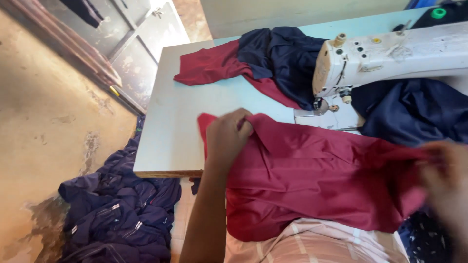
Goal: Inspecting and folding red and blue garment pieces at a sewing station
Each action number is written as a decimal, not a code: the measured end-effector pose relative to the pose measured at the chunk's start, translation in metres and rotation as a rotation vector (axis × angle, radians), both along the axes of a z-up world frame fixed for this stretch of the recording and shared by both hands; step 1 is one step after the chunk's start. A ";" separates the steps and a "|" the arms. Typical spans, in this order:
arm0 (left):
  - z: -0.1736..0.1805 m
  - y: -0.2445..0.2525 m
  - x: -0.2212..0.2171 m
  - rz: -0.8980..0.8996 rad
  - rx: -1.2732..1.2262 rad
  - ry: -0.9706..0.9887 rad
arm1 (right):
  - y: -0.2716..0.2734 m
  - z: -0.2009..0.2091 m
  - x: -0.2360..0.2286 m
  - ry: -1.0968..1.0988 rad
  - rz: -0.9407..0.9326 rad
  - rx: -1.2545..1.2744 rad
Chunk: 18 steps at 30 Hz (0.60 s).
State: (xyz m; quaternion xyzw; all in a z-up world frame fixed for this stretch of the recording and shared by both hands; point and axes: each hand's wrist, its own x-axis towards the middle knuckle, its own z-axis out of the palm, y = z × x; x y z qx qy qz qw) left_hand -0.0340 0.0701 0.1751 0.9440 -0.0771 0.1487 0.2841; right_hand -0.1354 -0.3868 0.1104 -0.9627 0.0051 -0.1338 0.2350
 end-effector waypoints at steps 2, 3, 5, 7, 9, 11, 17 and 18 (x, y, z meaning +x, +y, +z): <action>-0.006 -0.023 -0.019 -0.060 0.006 0.030 | 0.094 0.023 -0.025 -0.053 -0.036 -0.036; -0.010 -0.036 -0.029 -0.057 -0.076 0.122 | 0.120 0.015 -0.030 0.102 0.087 0.266; -0.018 -0.065 -0.052 -0.081 -0.153 0.222 | 0.157 -0.011 -0.039 0.243 0.187 0.576; -0.023 -0.096 -0.079 -0.291 -0.227 0.361 | 0.178 -0.048 -0.045 0.547 0.411 1.088; -0.007 -0.101 -0.091 -0.475 -0.119 0.374 | 0.185 -0.059 -0.042 0.442 0.425 1.134; 0.010 -0.105 -0.094 -0.693 -0.019 0.371 | 0.184 -0.048 -0.045 0.319 0.409 1.159; 0.048 -0.126 -0.069 -1.050 -0.293 -0.044 | 0.165 -0.013 -0.069 0.589 0.590 1.167; 0.035 -0.135 -0.063 -1.212 -0.283 0.378 | 0.160 -0.019 -0.072 0.576 0.716 1.067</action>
